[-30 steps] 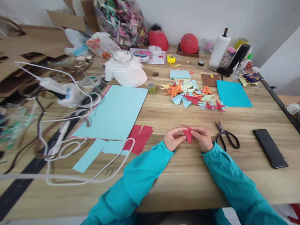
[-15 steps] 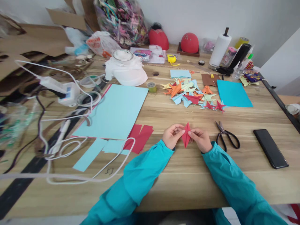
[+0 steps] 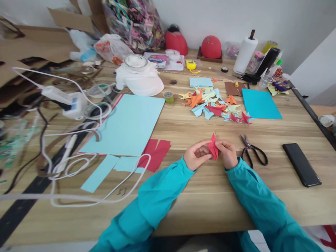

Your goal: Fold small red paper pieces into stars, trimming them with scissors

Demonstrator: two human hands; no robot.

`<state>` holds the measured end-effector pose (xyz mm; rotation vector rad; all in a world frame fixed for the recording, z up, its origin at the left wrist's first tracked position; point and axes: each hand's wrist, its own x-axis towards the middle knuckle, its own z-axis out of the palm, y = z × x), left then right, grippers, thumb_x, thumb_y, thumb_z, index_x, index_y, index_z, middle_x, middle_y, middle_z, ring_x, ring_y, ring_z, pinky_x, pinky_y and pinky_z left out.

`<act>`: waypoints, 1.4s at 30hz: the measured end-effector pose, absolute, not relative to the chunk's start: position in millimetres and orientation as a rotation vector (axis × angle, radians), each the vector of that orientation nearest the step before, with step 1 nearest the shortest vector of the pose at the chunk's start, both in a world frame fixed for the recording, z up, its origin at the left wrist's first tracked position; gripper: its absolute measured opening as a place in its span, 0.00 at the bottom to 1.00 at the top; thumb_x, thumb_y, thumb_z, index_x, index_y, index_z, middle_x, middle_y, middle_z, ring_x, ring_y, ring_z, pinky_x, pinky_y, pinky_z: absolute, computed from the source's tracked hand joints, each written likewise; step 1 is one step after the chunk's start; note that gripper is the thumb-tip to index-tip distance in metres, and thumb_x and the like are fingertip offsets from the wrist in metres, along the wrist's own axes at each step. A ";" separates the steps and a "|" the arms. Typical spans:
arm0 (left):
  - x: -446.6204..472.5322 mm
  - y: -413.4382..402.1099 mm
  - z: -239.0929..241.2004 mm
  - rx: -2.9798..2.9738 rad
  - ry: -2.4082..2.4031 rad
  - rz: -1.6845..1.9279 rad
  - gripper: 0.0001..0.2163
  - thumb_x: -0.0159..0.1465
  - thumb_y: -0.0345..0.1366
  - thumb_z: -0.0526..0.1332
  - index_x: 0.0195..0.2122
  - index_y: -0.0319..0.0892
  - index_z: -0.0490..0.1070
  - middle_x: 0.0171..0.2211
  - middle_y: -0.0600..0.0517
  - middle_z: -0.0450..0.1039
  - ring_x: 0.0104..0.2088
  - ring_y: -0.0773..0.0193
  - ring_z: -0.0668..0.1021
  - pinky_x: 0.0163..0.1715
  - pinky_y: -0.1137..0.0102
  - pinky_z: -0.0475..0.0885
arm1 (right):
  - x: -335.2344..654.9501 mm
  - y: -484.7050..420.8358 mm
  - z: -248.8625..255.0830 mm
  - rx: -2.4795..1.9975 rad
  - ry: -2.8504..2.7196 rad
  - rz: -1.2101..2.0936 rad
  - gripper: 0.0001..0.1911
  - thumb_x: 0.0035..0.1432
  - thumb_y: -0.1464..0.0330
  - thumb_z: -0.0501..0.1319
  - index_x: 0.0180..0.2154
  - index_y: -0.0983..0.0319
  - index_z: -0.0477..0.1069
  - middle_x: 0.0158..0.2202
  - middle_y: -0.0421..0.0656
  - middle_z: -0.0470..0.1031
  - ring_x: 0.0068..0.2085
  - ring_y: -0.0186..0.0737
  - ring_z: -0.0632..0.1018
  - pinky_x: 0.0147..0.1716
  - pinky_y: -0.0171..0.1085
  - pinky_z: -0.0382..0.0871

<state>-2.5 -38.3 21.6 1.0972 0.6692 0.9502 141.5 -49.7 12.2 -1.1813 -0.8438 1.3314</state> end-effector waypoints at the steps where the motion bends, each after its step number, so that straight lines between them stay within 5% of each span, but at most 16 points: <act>1: -2.3 -38.5 22.1 1.101 0.669 0.949 0.25 0.46 0.32 0.67 0.47 0.36 0.66 0.25 0.50 0.72 0.25 0.67 0.74 0.26 0.71 0.71 | 141.3 -49.6 13.1 -1.182 -0.849 1.332 0.12 0.47 0.60 0.62 0.20 0.62 0.71 0.15 0.37 0.69 0.16 0.30 0.66 0.16 0.31 0.58; 15: -0.3 -36.6 11.8 1.172 0.693 1.038 0.27 0.48 0.29 0.63 0.51 0.39 0.62 0.29 0.51 0.70 0.26 0.68 0.73 0.25 0.72 0.71 | 141.0 -50.4 17.3 -1.200 -0.961 1.271 0.12 0.47 0.60 0.62 0.21 0.62 0.71 0.16 0.37 0.69 0.18 0.30 0.66 0.18 0.31 0.60; 21: -5.4 -29.1 12.2 1.484 0.868 1.238 0.06 0.50 0.27 0.60 0.29 0.39 0.75 0.30 0.49 0.71 0.31 0.66 0.74 0.30 0.72 0.70 | 139.9 -52.1 17.6 -1.176 -1.120 1.142 0.10 0.47 0.62 0.62 0.23 0.61 0.74 0.22 0.39 0.68 0.22 0.31 0.67 0.21 0.32 0.62; 27: -7.3 -25.9 12.1 1.547 0.910 1.330 0.03 0.50 0.28 0.62 0.24 0.40 0.75 0.31 0.49 0.67 0.35 0.64 0.72 0.34 0.70 0.68 | 137.6 -53.4 18.4 -1.190 -1.165 1.164 0.08 0.47 0.62 0.62 0.27 0.60 0.76 0.20 0.39 0.71 0.20 0.31 0.67 0.20 0.32 0.62; 31: -4.0 -29.5 14.1 1.277 0.913 1.251 0.10 0.51 0.33 0.62 0.35 0.39 0.71 0.28 0.50 0.70 0.29 0.67 0.73 0.30 0.71 0.69 | 136.6 -52.1 13.1 -1.149 -1.043 1.201 0.10 0.45 0.64 0.64 0.31 0.61 0.75 0.22 0.39 0.74 0.18 0.30 0.68 0.17 0.31 0.63; 36: -1.0 -30.6 16.0 1.027 0.835 1.175 0.14 0.46 0.34 0.66 0.34 0.38 0.66 0.29 0.50 0.73 0.31 0.66 0.75 0.32 0.71 0.70 | 136.8 -51.0 9.3 -1.092 -1.003 1.181 0.20 0.44 0.67 0.65 0.42 0.59 0.71 0.24 0.37 0.73 0.20 0.29 0.70 0.16 0.30 0.63; 42: -1.5 -28.0 16.8 1.122 0.988 1.132 0.15 0.43 0.33 0.68 0.32 0.37 0.70 0.28 0.49 0.76 0.29 0.65 0.76 0.31 0.71 0.71 | 137.3 -51.6 12.7 -1.144 -1.058 1.199 0.23 0.41 0.69 0.67 0.43 0.60 0.70 0.21 0.35 0.72 0.19 0.28 0.69 0.19 0.30 0.64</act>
